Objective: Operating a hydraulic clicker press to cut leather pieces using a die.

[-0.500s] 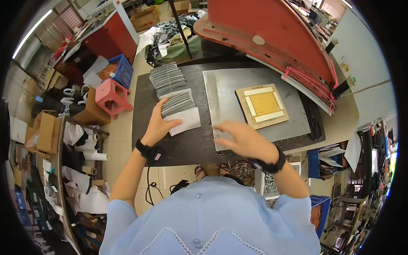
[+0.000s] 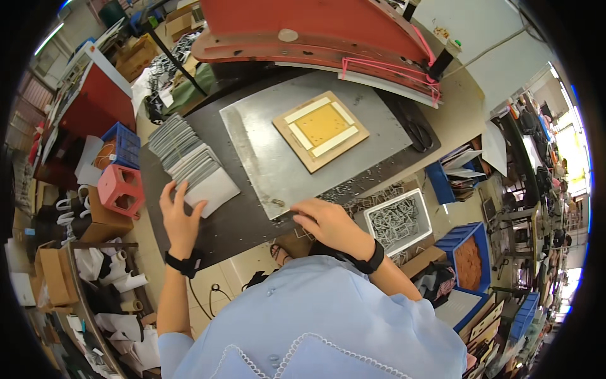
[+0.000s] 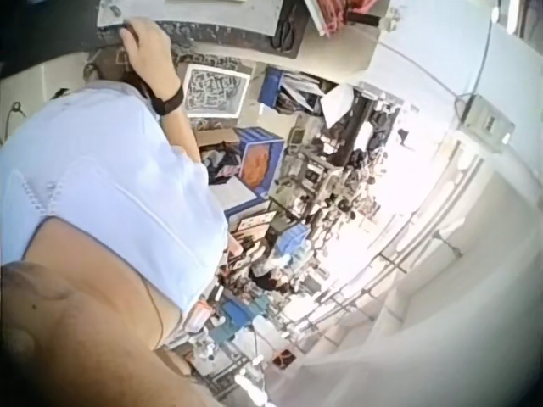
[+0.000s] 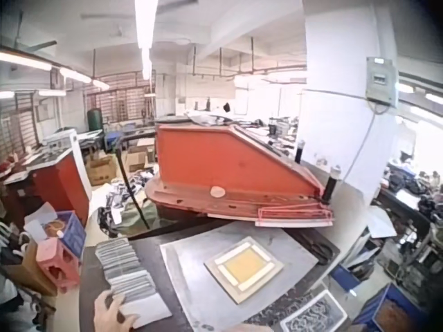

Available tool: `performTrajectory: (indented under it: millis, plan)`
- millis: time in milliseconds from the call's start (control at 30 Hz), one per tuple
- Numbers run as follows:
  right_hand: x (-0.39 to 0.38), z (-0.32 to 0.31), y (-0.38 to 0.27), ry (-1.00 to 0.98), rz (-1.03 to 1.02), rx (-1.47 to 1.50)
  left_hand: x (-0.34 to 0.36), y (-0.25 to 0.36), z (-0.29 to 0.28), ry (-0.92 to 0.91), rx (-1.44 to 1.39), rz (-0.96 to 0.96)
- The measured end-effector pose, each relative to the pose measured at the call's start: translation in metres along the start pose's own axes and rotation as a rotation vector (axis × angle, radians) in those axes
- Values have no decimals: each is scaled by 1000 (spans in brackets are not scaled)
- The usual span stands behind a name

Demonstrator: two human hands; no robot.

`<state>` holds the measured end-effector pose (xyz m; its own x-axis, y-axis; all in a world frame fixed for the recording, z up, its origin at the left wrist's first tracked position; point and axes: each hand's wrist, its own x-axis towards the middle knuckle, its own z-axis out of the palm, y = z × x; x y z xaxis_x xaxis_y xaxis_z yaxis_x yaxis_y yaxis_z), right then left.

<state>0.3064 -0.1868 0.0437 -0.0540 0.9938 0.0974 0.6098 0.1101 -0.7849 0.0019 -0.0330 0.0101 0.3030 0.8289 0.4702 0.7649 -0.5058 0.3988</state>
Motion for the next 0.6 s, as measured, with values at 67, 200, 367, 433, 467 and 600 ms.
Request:
performTrajectory:
  millis: [67, 200, 367, 433, 467, 600]
  plan:
    - [-2, -14, 8, 42, -16, -13, 4, 6, 1, 64, -19, 29]
    - [0, -42, 18, 133, 39, 4, 10, 1, 2, 101, -127, -34]
    - [-5, -83, 52, 121, 34, 75, 10, 19, -5, 108, -244, -204]
    - [-9, -104, 69, 110, 15, 87, 5, 21, -2, 134, -315, -379]
    - [-11, -116, 76, 105, 16, 108, 4, 21, 0, 143, -388, -497]
    - [-17, -158, 111, 77, 32, 161, 0, 19, 4, 327, -531, -447]
